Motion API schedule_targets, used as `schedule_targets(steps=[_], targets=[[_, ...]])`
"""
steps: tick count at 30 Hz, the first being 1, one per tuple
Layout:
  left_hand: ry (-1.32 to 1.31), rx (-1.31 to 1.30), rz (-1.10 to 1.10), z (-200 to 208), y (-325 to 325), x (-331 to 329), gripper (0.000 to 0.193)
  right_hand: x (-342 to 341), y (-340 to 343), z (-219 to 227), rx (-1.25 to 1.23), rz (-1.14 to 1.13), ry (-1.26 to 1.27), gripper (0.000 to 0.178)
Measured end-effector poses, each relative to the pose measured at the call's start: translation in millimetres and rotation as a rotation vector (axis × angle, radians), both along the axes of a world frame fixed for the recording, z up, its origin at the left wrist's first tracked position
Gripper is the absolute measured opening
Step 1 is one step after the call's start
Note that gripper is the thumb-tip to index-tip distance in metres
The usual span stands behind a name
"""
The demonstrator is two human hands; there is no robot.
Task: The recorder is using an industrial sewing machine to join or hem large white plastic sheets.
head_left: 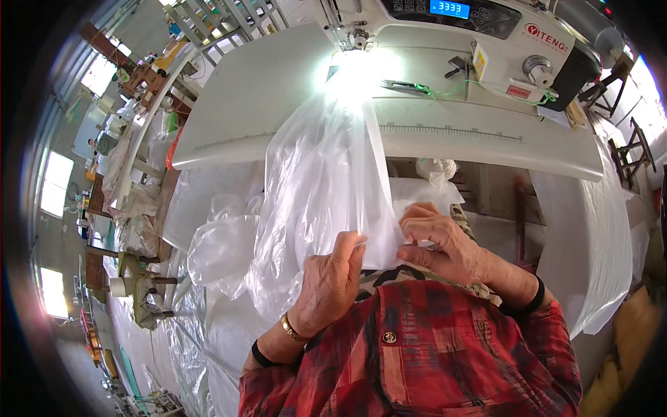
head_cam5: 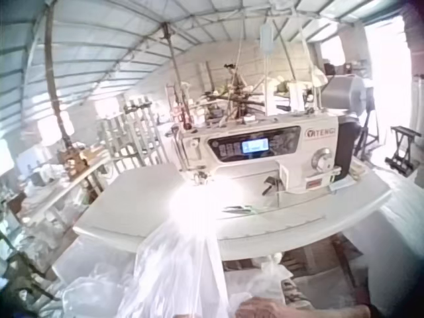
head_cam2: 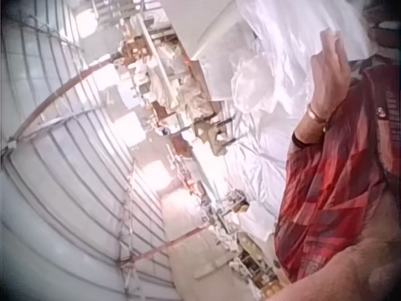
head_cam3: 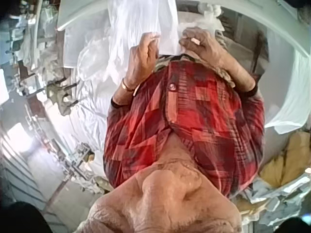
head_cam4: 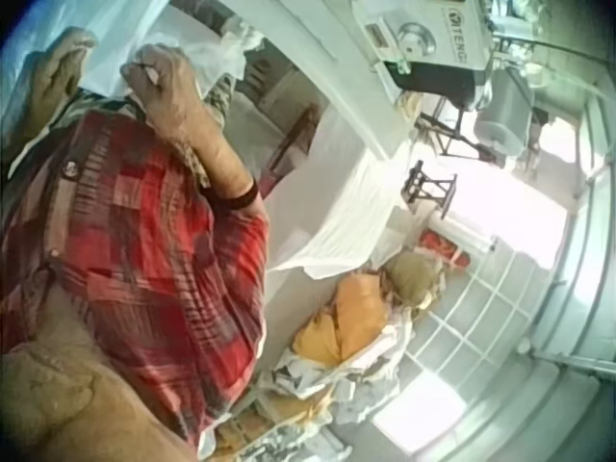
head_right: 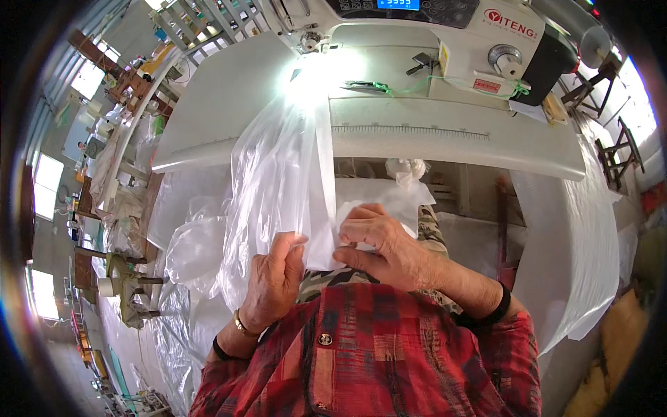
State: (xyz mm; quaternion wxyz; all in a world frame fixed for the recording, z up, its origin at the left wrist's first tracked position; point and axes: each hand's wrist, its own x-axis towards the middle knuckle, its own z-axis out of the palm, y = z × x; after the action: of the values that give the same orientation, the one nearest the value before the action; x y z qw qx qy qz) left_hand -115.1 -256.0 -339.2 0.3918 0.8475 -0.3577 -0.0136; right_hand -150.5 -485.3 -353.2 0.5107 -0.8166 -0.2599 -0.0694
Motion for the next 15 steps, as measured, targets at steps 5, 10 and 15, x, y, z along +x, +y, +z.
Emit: schedule_targets(steps=[5,10,15], targets=[[0.039,0.093,0.012,1.5,-0.1,0.4,0.014,3.2,13.1,9.1,-0.125,0.076,-0.116,0.014],[0.186,-0.19,0.025,5.9,1.9,3.3,0.002,2.2,25.9,11.9,0.034,0.268,0.243,0.015],[0.376,-0.279,0.038,-1.8,6.6,1.4,0.008,-3.5,43.1,-1.3,0.079,0.356,0.216,0.015]])
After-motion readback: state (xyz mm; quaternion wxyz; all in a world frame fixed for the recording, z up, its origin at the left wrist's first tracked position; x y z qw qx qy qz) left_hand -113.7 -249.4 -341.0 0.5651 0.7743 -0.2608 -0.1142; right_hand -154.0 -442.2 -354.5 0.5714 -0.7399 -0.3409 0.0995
